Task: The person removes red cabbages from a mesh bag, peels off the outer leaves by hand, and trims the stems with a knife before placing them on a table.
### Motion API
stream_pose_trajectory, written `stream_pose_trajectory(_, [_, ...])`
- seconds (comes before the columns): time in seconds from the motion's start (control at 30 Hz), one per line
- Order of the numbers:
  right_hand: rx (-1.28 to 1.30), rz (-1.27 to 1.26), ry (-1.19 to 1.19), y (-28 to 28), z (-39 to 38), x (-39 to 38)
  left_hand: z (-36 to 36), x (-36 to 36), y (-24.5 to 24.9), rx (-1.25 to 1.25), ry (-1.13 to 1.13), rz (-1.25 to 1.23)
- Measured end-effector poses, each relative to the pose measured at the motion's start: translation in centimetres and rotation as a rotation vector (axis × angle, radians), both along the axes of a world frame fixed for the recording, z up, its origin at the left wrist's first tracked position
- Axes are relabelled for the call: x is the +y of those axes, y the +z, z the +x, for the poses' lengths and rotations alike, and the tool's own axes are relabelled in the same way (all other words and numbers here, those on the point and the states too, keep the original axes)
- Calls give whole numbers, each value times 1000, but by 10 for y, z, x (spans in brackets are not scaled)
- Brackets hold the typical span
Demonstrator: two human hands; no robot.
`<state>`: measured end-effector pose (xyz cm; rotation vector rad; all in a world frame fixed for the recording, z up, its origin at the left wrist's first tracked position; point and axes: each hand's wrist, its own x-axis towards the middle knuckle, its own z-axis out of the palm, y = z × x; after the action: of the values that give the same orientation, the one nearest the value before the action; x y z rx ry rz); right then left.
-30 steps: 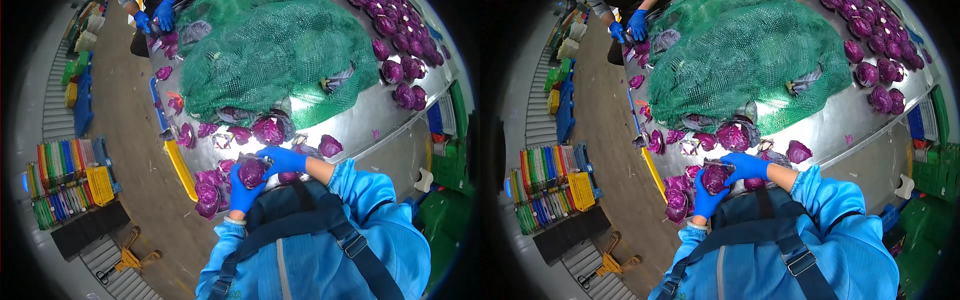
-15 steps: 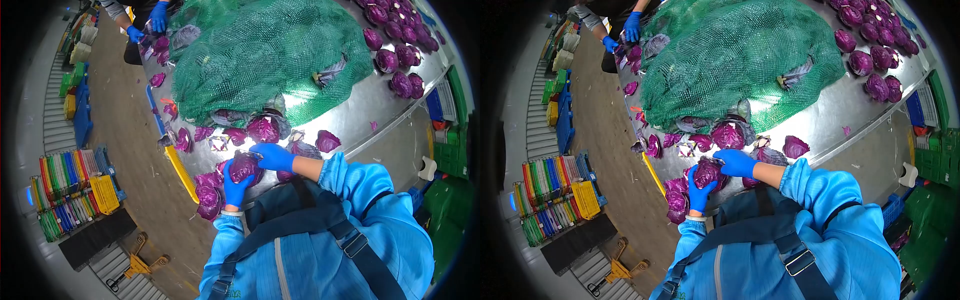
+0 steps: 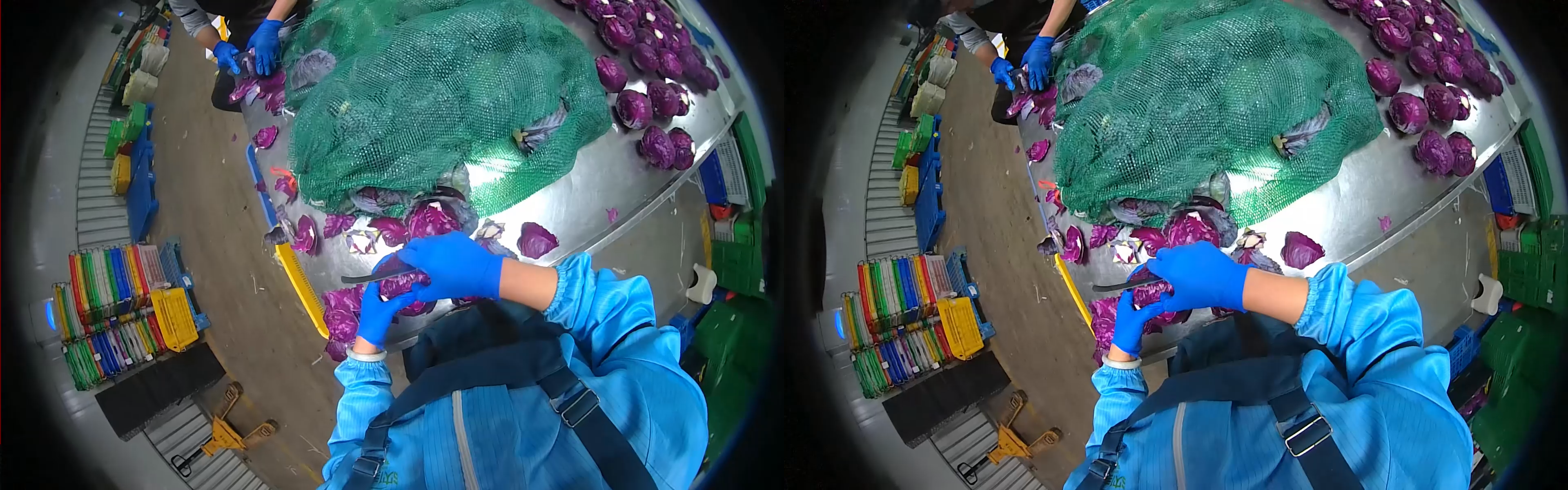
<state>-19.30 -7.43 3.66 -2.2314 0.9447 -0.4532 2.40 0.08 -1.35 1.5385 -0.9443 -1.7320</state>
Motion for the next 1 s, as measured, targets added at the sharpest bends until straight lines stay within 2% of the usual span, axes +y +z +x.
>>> stream_pose_trajectory(0.13, [84, 41, 50, 3, -1, 3, 2, -5, 1, -72, -169, -22])
stream_pose_trajectory(0.23, [29, 6, 8, -25, -6, 2, -6, -6, 14, -137, -312, -192])
stream_pose_trajectory(0.33, [-31, 94, -162, -55, -24, -12, -6, 4, 8, -52, -178, -99])
stream_pose_trajectory(0.37, [32, 87, -254, -67, -34, -17, -5, 4, 10, -86, -175, -120])
stream_pose_trajectory(0.43, [163, 66, -437, -73, -50, -28, -3, 7, 13, -14, 4, -33])
stream_pose_trajectory(0.47, [22, 60, -409, -76, -50, -25, -3, 7, 12, 26, 96, 8])
stream_pose_trajectory(0.5, [-119, 61, -379, -61, -43, -17, -3, 4, 6, 69, 89, -118])
stream_pose_trajectory(0.53, [-259, 72, -354, -45, -36, -5, -4, 5, 7, 54, 93, -97])
stream_pose_trajectory(0.57, [-248, 98, -233, -28, -29, 3, -6, 3, 10, 39, 93, -81])
stream_pose_trajectory(0.67, [54, 157, -122, -5, -12, 7, -5, -3, 9, -58, 46, 6])
stream_pose_trajectory(0.77, [-7, 170, -145, -12, -11, 3, -11, -2, 18, -96, 48, 34])
stream_pose_trajectory(0.8, [-20, 185, -152, -17, -12, 2, -10, -2, 17, -83, 20, -35])
stream_pose_trajectory(0.9, [-136, 250, -348, -48, -23, -8, -10, 1, 15, -58, -40, -179])
stream_pose_trajectory(1.0, [180, 106, -494, -83, -45, -20, -5, 8, 2, -3, -31, -297])
